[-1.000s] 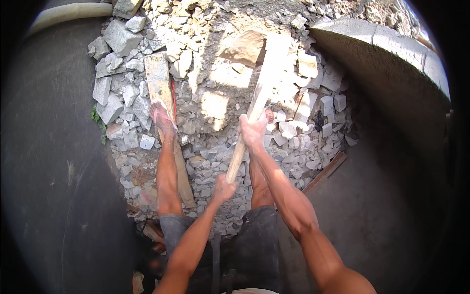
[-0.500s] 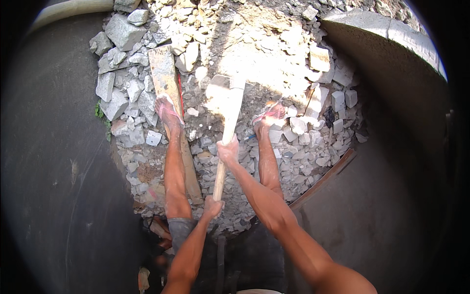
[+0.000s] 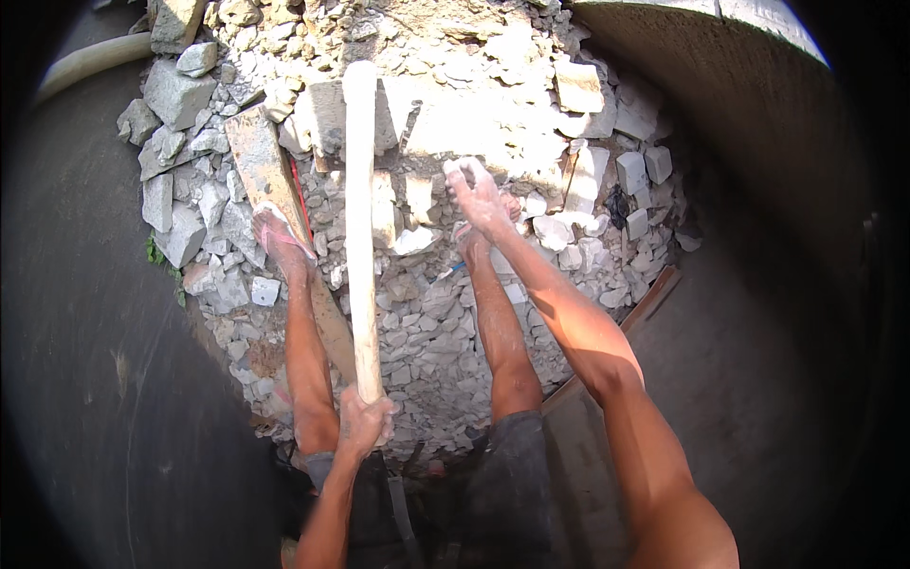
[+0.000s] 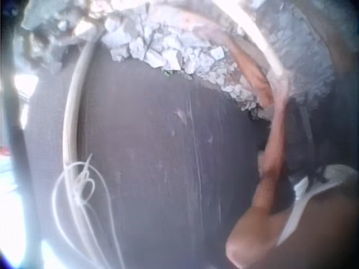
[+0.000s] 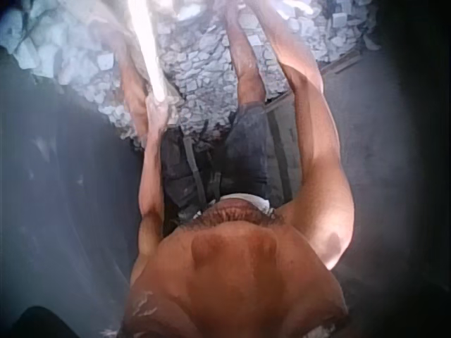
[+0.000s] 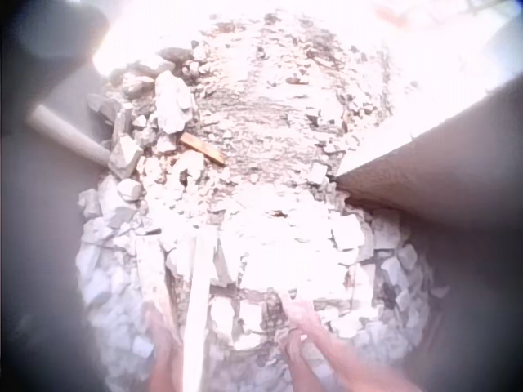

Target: The person uses a hoe to dig into dirt and rubble, and subsequently uses their hands to move pieces of concrete and debris within a narrow excavation area.

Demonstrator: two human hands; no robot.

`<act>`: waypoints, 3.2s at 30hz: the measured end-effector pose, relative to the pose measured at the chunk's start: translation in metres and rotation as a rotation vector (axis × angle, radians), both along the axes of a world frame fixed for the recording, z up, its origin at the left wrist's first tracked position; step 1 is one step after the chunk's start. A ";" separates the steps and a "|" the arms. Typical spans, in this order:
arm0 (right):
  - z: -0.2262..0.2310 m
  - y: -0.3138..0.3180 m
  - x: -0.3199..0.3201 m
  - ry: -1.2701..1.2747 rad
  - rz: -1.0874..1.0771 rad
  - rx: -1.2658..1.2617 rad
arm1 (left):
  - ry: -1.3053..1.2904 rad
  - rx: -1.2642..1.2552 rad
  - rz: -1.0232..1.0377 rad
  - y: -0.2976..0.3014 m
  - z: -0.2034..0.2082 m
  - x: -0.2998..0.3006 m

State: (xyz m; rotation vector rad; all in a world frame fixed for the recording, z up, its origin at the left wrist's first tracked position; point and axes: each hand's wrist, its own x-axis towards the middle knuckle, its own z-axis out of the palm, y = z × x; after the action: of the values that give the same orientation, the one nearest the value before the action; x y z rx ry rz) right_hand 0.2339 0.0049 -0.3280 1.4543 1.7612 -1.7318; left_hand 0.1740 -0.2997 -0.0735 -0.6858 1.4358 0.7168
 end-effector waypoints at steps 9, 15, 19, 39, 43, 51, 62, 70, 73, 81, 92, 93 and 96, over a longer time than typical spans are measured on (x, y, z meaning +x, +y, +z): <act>-0.132 0.197 0.086 -0.337 0.538 0.670 | 0.413 -0.105 -0.315 0.150 0.040 -0.089; -0.135 0.169 0.111 -0.206 0.596 0.521 | 0.446 -0.112 -0.525 0.209 0.025 -0.096; -0.127 0.154 0.138 -0.061 0.486 0.368 | 0.436 -0.092 -0.650 0.239 0.019 -0.076; -0.075 0.098 0.052 0.127 0.026 0.831 | 0.385 -0.107 -0.579 0.235 0.035 -0.107; -0.100 0.093 -0.061 0.124 0.523 0.939 | 0.373 -0.141 -0.541 0.233 0.035 -0.113; -0.108 0.181 -0.034 -0.216 1.011 1.143 | 0.397 -0.158 -0.475 0.213 0.041 -0.134; -0.068 0.284 0.125 -0.969 0.837 0.788 | 0.379 -0.134 -0.496 0.205 0.040 -0.141; -0.146 0.362 0.109 -0.391 0.604 1.076 | 0.383 -0.171 -0.531 0.200 0.030 -0.136; -0.155 0.426 0.143 -0.737 0.697 0.543 | 0.367 -0.145 -0.547 0.200 0.024 -0.141; -0.126 0.369 0.274 -0.933 0.186 0.753 | 0.376 -0.188 -0.521 0.213 0.031 -0.131; -0.124 0.078 0.021 0.081 0.848 0.834 | 0.397 -0.159 -0.553 0.240 0.026 -0.104; -0.130 0.072 0.016 0.065 0.915 0.832 | 0.410 -0.163 -0.549 0.239 0.033 -0.107; -0.109 0.054 0.049 0.038 0.655 0.259 | 0.374 -0.130 -0.486 0.226 0.034 -0.116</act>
State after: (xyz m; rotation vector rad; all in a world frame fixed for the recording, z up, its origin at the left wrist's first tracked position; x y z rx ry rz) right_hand 0.2828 0.0593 -0.4367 0.7713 2.2125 -1.2276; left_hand 0.0581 -0.0737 -0.0397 -0.2819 1.9157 0.3801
